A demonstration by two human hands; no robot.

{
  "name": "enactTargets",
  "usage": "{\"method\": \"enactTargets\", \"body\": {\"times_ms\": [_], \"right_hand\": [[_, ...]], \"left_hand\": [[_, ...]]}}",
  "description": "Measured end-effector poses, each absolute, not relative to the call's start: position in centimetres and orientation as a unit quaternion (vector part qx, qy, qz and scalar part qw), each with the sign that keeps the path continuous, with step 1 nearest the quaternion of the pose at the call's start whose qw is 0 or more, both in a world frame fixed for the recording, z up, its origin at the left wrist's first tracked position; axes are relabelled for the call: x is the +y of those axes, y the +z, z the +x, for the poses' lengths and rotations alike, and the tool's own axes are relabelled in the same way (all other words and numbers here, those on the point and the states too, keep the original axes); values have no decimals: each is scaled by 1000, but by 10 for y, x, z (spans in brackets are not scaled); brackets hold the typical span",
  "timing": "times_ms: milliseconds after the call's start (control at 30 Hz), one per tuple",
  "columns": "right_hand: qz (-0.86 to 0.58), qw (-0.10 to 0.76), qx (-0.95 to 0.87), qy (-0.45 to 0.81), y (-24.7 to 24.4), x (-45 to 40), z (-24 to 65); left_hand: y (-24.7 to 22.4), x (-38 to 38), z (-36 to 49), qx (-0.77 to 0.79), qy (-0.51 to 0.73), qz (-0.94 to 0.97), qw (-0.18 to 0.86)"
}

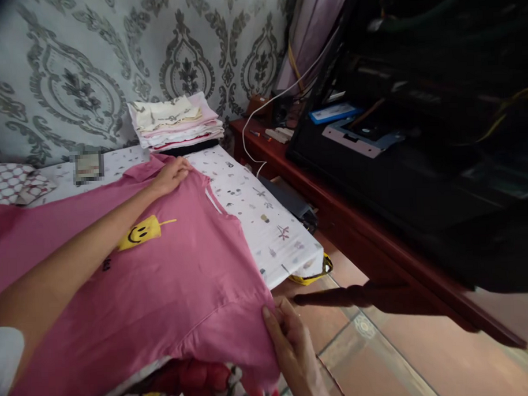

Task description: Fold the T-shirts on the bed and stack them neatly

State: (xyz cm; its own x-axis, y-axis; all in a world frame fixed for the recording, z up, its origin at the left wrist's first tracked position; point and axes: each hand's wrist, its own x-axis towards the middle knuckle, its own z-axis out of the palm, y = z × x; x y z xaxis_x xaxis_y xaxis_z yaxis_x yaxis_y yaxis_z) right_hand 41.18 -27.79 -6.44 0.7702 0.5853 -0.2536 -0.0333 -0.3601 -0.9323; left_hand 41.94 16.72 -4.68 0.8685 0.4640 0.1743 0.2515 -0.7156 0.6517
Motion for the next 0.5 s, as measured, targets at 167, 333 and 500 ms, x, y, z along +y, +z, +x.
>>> {"method": "enactTargets", "body": {"times_ms": [167,333,500], "right_hand": [[-815,460,-316,154,-41,-263,454],[-820,317,-475,35,-41,-186,515],[-821,231,-521,23,-56,-127,527]], "left_hand": [[-48,149,309,183,147,954,185],[-56,133,223,297,111,943,101],[-56,76,217,259,59,960,90]]}}
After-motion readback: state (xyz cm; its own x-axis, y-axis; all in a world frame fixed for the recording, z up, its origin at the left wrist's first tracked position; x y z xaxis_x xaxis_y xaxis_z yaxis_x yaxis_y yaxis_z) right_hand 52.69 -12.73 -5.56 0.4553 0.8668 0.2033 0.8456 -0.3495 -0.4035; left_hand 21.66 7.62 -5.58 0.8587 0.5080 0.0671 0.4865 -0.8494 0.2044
